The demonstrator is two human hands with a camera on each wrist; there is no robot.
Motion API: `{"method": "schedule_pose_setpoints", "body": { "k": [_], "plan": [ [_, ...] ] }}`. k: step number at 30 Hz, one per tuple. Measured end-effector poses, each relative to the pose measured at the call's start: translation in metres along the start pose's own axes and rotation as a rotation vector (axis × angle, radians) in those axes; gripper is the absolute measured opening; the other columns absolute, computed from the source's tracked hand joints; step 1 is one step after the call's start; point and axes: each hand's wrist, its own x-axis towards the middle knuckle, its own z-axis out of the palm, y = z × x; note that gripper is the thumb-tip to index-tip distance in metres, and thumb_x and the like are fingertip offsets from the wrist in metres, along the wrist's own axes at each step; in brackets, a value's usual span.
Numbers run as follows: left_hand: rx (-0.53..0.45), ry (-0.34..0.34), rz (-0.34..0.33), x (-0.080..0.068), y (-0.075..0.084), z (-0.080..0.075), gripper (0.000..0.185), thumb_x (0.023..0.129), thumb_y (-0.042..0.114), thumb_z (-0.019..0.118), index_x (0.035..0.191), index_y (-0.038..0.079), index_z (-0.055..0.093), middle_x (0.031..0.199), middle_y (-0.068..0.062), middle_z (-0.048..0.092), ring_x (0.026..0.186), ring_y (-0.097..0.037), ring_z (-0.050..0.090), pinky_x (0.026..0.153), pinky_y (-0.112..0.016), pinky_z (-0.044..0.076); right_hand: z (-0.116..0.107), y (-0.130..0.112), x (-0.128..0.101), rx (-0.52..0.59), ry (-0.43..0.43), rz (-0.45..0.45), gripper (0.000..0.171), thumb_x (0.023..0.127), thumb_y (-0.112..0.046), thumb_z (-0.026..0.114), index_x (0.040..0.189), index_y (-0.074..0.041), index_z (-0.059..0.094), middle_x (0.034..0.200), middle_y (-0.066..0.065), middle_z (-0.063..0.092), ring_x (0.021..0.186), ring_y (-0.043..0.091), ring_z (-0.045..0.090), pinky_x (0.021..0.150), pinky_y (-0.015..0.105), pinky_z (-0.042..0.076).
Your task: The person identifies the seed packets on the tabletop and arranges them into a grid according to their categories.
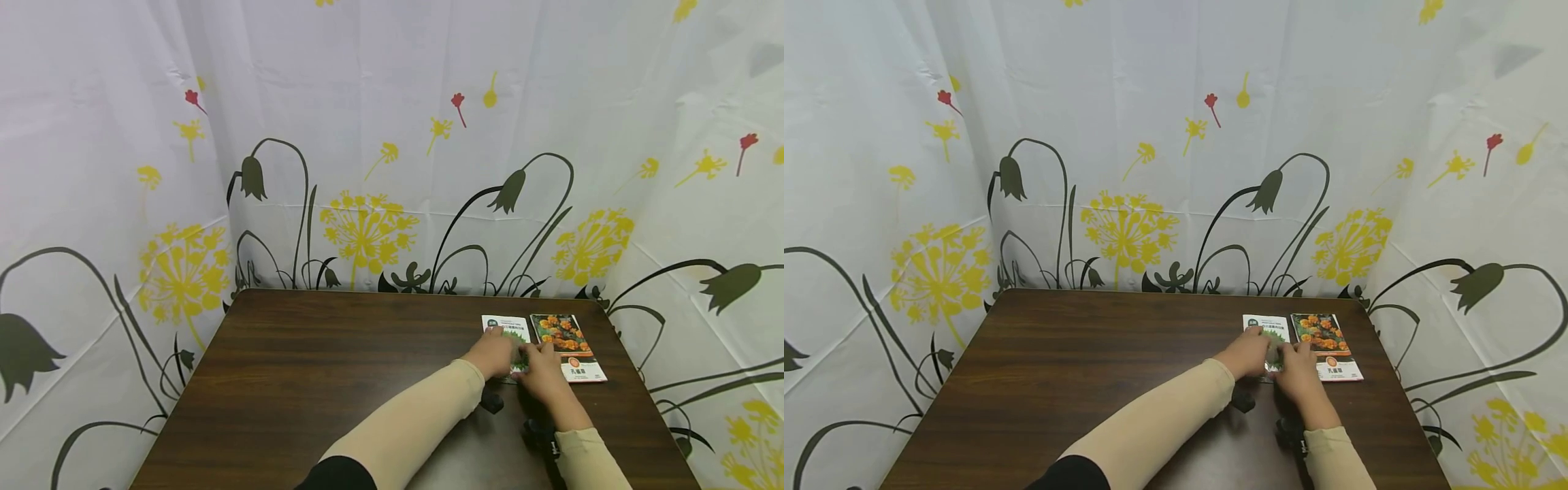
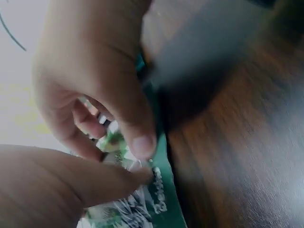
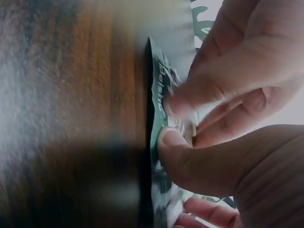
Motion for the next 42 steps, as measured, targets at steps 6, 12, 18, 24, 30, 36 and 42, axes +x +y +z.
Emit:
{"method": "schedule_pose_setpoints", "body": {
  "k": [6,12,18,24,30,36,42],
  "plan": [
    [0.069,0.04,0.007,0.0,0.002,0.005,0.034,0.088,0.052,0.088,0.107,0.024,0.087,0.123,0.013,0.079,0.144,-0.016,0.052,0.129,-0.04,0.04,0.004,-0.002,-0.001,0.013,0.061,-0.052,0.058,0.082,-0.005,0.091,0.132,0.011,0.065,0.125,0.034,0.055,0.117,0.056,0.05,0.102,0.069,0.043],
    [0.046,0.044,-0.02,-0.002,0.003,0.002,0.017,0.091,0.037,0.089,0.1,0.024,0.084,0.123,0.01,0.078,0.146,-0.017,0.05,0.132,-0.043,0.035,0.008,-0.001,-0.002,0.044,0.078,-0.116,0.055,0.083,-0.001,0.091,0.131,0.011,0.066,0.116,0.025,0.058,0.113,0.047,0.056,0.102,0.065,0.048],
    [0.044,0.032,-0.019,0.0,0.001,0.004,0.034,0.088,0.037,0.092,0.118,0.022,0.082,0.131,0.008,0.077,0.148,-0.022,0.049,0.132,-0.048,0.035,0.009,-0.003,-0.001,0.041,0.051,-0.118,0.054,0.083,-0.002,0.092,0.129,0.009,0.067,0.113,0.021,0.06,0.104,0.037,0.063,0.098,0.061,0.055],
    [0.034,0.003,-0.006,0.002,-0.003,0.004,0.058,0.084,0.049,0.093,0.135,0.025,0.077,0.148,0.007,0.069,0.158,-0.03,0.043,0.134,-0.049,0.033,0.01,-0.006,0.002,-0.015,0.036,-0.11,0.048,0.082,-0.005,0.093,0.123,0.004,0.068,0.11,0.019,0.063,0.105,0.038,0.066,0.096,0.06,0.056],
    [0.0,-0.03,-0.017,0.004,-0.006,0.007,0.076,0.084,0.049,0.093,0.149,0.02,0.067,0.163,0.002,0.058,0.165,-0.04,0.034,0.136,-0.049,0.029,0.009,-0.009,0.002,-0.035,0.024,-0.106,0.046,0.083,-0.005,0.092,0.122,0.002,0.068,0.108,0.018,0.063,0.102,0.038,0.067,0.093,0.059,0.056],
    [-0.037,-0.036,-0.043,0.004,-0.011,0.01,0.096,0.082,0.047,0.095,0.16,0.011,0.051,0.166,-0.006,0.055,0.165,-0.044,0.032,0.137,-0.045,0.026,0.009,-0.014,0.003,-0.043,0.015,-0.117,0.047,0.082,-0.007,0.094,0.121,0.002,0.07,0.105,0.016,0.063,0.096,0.034,0.067,0.09,0.057,0.057],
    [-0.017,-0.092,-0.036,0.0,-0.016,0.004,0.103,0.087,0.053,0.089,0.166,0.005,0.044,0.172,-0.009,0.047,0.168,-0.041,0.027,0.138,-0.042,0.024,0.011,-0.019,0.005,-0.023,0.03,-0.121,0.046,0.082,-0.007,0.094,0.12,0.002,0.07,0.106,0.016,0.064,0.096,0.035,0.068,0.091,0.058,0.057]
  ]
}}
